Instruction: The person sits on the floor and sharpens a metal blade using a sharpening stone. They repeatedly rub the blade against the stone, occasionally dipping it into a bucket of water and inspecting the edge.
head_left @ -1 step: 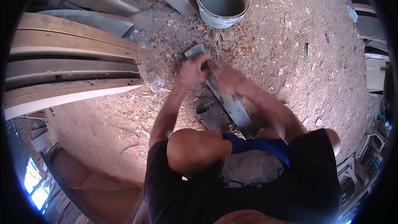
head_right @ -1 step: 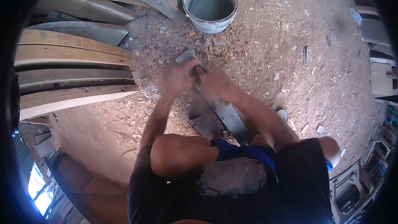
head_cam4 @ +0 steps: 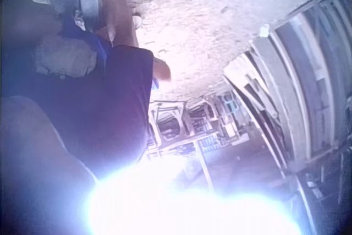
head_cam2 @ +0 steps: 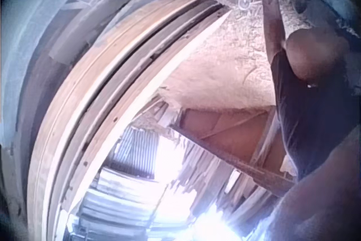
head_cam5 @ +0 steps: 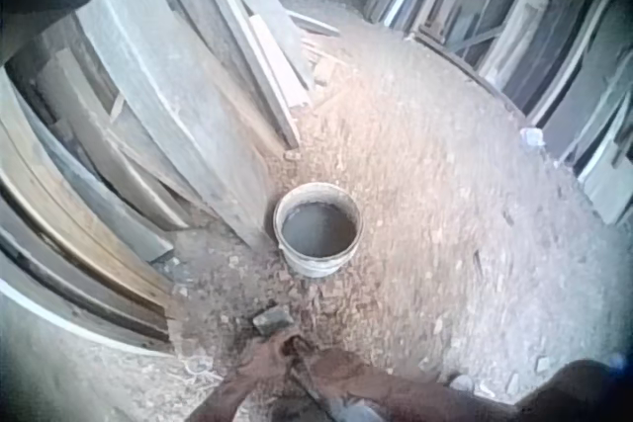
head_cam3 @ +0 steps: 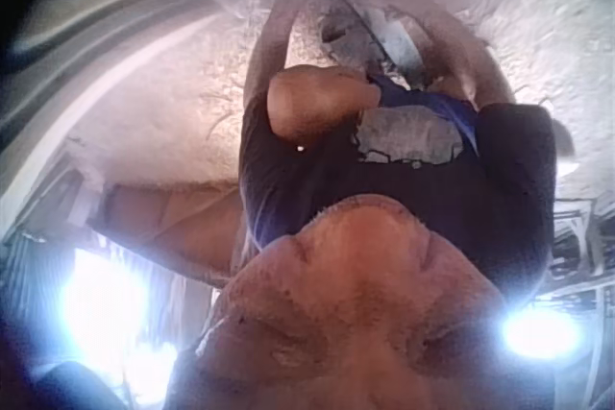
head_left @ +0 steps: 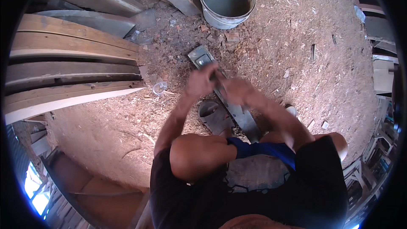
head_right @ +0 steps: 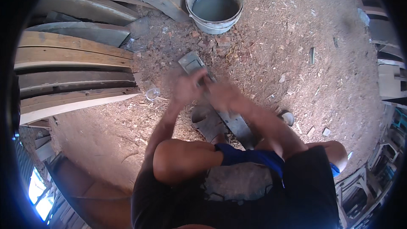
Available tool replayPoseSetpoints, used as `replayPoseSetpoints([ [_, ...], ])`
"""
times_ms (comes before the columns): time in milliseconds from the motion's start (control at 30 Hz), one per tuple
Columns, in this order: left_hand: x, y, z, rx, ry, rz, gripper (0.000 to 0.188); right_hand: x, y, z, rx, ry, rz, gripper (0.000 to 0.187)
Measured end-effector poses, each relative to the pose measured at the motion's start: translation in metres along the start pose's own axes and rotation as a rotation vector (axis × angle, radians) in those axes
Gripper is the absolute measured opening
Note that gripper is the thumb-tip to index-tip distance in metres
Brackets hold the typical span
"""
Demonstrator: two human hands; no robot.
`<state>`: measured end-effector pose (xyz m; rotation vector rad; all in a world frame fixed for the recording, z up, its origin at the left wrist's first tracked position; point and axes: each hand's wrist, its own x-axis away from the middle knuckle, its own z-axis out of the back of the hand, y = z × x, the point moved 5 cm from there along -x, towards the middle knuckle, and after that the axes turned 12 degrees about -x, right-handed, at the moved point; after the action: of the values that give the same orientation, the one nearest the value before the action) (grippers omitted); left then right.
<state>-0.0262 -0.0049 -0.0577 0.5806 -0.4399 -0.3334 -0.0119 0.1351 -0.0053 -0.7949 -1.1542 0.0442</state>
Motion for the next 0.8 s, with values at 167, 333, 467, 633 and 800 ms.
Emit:
replayPoseSetpoints([
  [167,0.045,0.004,-0.097,-0.157,0.156,-0.267,0.053,0.013,0.083,-0.079,0.229,0.079,-0.020,0.071],
  [333,-0.034,-0.017,0.028,-0.241,0.277,-0.324,0.070,-0.042,0.002,0.013,0.126,0.211,0.120,0.074],
  [467,-0.016,0.012,0.017,-0.074,0.136,-0.126,0.068,-0.035,0.020,0.006,0.167,0.131,0.203,0.081],
  [633,0.047,0.001,-0.081,-0.125,0.416,-0.298,0.055,0.009,0.074,-0.071,0.166,0.051,-0.061,0.075],
  [800,-0.026,-0.027,-0.001,-0.217,0.342,-0.313,0.060,-0.050,0.017,-0.006,0.224,0.290,0.182,0.080],
])
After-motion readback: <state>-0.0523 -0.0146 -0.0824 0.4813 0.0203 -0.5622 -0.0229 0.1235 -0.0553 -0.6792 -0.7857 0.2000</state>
